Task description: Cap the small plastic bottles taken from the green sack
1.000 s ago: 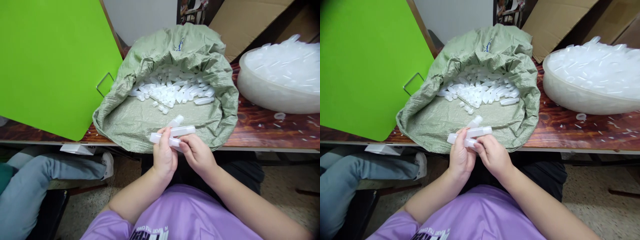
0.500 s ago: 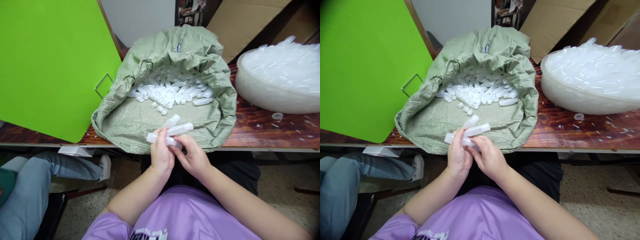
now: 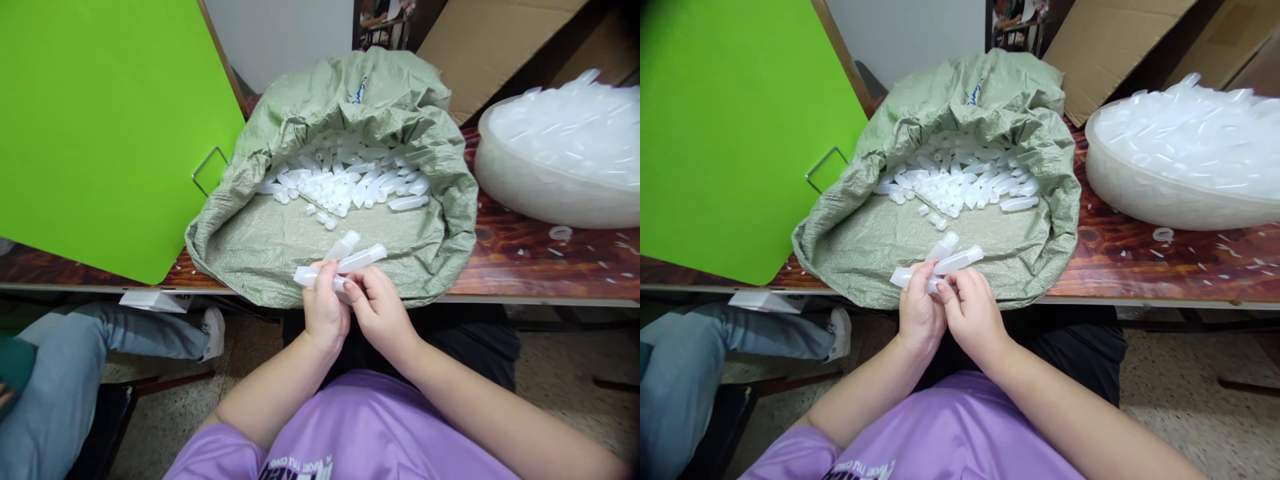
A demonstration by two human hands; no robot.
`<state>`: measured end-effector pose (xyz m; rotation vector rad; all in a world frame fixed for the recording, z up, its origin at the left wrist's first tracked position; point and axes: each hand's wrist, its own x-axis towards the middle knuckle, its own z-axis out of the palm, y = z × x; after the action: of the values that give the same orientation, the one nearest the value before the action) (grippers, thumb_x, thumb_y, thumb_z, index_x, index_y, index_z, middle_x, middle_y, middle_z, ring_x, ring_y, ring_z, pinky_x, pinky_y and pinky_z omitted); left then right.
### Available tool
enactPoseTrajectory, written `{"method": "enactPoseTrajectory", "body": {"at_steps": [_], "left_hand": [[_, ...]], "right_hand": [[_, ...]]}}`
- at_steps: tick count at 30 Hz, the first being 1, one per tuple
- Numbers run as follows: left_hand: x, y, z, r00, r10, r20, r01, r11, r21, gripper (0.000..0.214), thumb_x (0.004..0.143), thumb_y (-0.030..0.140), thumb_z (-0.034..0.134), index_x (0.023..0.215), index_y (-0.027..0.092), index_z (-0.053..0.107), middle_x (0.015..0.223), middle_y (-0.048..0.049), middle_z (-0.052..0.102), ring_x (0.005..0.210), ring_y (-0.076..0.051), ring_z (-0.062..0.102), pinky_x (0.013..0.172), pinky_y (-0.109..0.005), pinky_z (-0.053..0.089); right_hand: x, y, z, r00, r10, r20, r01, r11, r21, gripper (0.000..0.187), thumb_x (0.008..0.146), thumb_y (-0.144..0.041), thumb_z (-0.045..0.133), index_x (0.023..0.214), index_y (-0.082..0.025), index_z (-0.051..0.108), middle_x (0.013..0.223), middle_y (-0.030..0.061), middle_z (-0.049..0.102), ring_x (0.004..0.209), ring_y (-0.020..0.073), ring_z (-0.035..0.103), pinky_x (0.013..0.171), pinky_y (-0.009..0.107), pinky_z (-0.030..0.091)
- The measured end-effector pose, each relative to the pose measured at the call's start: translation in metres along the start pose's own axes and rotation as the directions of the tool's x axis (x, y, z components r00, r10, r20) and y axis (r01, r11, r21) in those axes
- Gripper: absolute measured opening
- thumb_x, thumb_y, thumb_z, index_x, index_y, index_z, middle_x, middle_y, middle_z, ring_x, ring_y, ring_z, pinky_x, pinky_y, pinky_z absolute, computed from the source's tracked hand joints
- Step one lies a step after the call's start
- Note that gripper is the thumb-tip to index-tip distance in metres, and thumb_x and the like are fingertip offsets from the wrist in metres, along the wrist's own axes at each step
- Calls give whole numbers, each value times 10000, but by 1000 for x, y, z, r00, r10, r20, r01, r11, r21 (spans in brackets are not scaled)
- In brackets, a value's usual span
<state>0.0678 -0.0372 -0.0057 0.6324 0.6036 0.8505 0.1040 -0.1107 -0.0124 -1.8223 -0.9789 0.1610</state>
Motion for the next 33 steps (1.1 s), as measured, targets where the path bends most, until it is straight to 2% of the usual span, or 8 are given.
{"method": "enactPoseTrajectory", "body": {"at_steps": [11,14,17,21,23,26,30,33], "left_hand": [[2,4,-1,996,-81,22,81,997,-1,167,695,218,635,750,139,499,661,3,568,622,-112,569,642,-244,454],[5,6,0,996,-84,-5,84,996,-15,188,680,215,657,741,133,499,632,13,553,583,-84,544,602,-205,433],[7,6,1,997,-76,-18,76,997,6,223,682,244,678,782,119,522,642,8,558,589,-85,543,631,-225,444],[8,4,1,997,-78,18,77,996,36,256,690,265,687,830,106,542,688,-7,575,619,-101,559,644,-250,455],[8,5,1,996,-83,35,82,996,40,262,688,274,693,828,109,546,694,-5,574,615,-102,562,636,-253,458],[7,8,-1,994,-106,8,106,994,37,289,672,308,705,822,120,546,722,2,571,595,-101,558,611,-264,469],[5,12,-6,988,-151,-5,151,987,50,290,676,351,693,786,133,535,688,19,540,520,-86,513,496,-230,433],[0,19,-9,963,-222,152,189,961,203,264,701,364,669,716,143,527,559,28,493,449,-90,470,430,-213,385]], "right_hand": [[2,3,-8,980,158,119,-170,980,102,292,874,-462,452,862,-179,523,856,46,558,788,169,528,718,311,428],[5,9,-18,994,107,-28,-109,991,-78,277,867,-435,457,906,-163,497,825,59,544,767,184,525,705,330,436],[13,19,-31,980,-103,-171,45,949,-311,225,856,-295,449,1005,-134,501,921,107,548,900,222,517,822,375,421],[28,28,-37,973,-134,188,210,852,-479,292,812,-223,481,1091,-157,532,1032,111,561,985,242,512,859,380,416],[32,27,-36,963,-91,255,224,799,-559,264,811,-233,485,1049,-148,558,998,115,570,950,258,521,825,384,423],[35,25,-38,974,-48,219,173,781,-600,220,784,-178,466,979,-116,547,897,115,587,873,254,547,766,359,427],[34,19,-58,1000,-7,-10,1,868,-497,207,770,-224,508,959,-141,496,769,58,589,658,193,562,601,302,420],[34,7,-73,975,-222,-9,202,904,-378,233,829,-345,528,986,-173,531,847,54,595,745,178,580,659,289,439]]}}
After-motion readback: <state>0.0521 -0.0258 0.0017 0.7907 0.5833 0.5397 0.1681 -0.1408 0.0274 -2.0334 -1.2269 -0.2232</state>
